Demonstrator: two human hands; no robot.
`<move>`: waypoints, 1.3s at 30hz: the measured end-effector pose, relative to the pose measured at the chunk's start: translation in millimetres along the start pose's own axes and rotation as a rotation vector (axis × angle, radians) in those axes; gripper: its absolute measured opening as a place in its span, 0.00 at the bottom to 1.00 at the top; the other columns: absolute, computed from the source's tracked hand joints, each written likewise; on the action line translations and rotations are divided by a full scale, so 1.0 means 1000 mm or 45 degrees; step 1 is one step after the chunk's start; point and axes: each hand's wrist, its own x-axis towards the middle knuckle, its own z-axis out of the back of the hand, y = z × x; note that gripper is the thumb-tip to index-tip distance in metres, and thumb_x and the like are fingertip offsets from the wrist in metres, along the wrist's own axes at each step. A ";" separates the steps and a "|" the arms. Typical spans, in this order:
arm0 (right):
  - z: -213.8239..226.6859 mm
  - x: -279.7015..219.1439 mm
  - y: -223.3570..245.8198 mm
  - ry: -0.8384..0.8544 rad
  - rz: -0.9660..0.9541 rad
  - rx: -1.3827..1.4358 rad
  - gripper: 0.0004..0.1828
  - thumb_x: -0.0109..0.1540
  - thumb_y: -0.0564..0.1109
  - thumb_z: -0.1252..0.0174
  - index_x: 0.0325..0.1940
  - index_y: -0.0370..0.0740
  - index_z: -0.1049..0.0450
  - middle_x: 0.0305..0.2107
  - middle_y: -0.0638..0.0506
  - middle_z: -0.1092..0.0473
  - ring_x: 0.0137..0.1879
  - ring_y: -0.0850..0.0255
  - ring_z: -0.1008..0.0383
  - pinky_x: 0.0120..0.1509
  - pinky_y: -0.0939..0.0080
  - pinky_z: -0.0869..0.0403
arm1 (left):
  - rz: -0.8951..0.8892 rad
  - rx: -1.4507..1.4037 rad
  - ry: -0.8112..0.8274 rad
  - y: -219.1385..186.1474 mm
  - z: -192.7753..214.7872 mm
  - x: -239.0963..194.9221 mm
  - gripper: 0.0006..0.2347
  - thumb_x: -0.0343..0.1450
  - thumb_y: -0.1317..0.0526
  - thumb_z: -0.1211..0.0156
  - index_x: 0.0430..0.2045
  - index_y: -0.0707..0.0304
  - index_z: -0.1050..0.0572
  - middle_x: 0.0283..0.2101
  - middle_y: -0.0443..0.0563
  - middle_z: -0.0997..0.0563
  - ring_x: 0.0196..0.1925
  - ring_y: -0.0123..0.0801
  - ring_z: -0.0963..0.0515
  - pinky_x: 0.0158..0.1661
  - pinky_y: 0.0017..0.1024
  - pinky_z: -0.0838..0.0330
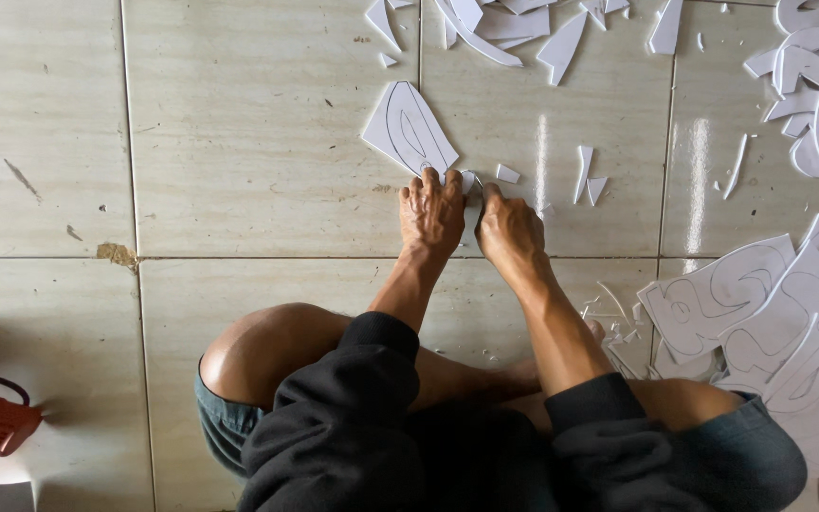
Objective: The person sits on the floor and uses a utility knife to cut a white sheet along a pre-drawn outline. They rotate the sheet to follow the curves and remove the excess material, then pick up another sheet to continue cutting.
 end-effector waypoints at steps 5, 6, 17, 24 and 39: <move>-0.010 -0.002 -0.003 -0.030 0.007 0.009 0.10 0.61 0.33 0.53 0.44 0.35 0.30 0.25 0.30 0.24 0.36 0.31 0.19 0.36 0.36 0.21 | 0.017 0.003 0.028 -0.004 0.004 -0.001 0.11 0.70 0.60 0.39 0.44 0.59 0.28 0.44 0.59 0.26 0.47 0.57 0.20 0.44 0.46 0.31; -0.011 -0.003 -0.003 -0.025 -0.005 0.018 0.09 0.60 0.33 0.52 0.44 0.34 0.30 0.25 0.29 0.25 0.36 0.31 0.20 0.35 0.36 0.21 | 0.015 0.009 0.029 -0.004 0.005 -0.001 0.11 0.70 0.60 0.39 0.44 0.58 0.28 0.43 0.59 0.26 0.47 0.57 0.20 0.44 0.46 0.31; -0.022 -0.029 0.005 0.020 -0.144 0.113 0.17 0.59 0.31 0.53 0.52 0.26 0.29 0.31 0.25 0.24 0.40 0.28 0.20 0.42 0.33 0.21 | 0.003 0.011 0.139 -0.014 0.030 -0.009 0.11 0.72 0.60 0.40 0.46 0.61 0.25 0.45 0.63 0.25 0.49 0.57 0.20 0.45 0.44 0.28; -0.016 -0.043 -0.001 -0.018 -0.296 0.208 0.13 0.69 0.40 0.60 0.52 0.31 0.33 0.29 0.29 0.24 0.39 0.32 0.19 0.40 0.36 0.21 | -0.019 -0.011 0.089 -0.011 0.032 -0.010 0.12 0.73 0.59 0.39 0.48 0.63 0.26 0.44 0.63 0.23 0.48 0.56 0.18 0.46 0.44 0.26; -0.012 -0.027 -0.038 -0.058 -0.505 0.408 0.17 0.65 0.52 0.45 0.55 0.45 0.30 0.40 0.34 0.22 0.52 0.34 0.21 0.55 0.32 0.24 | -0.053 0.016 0.044 0.024 0.096 0.001 0.23 0.68 0.56 0.33 0.60 0.40 0.27 0.73 0.57 0.41 0.73 0.56 0.44 0.62 0.60 0.39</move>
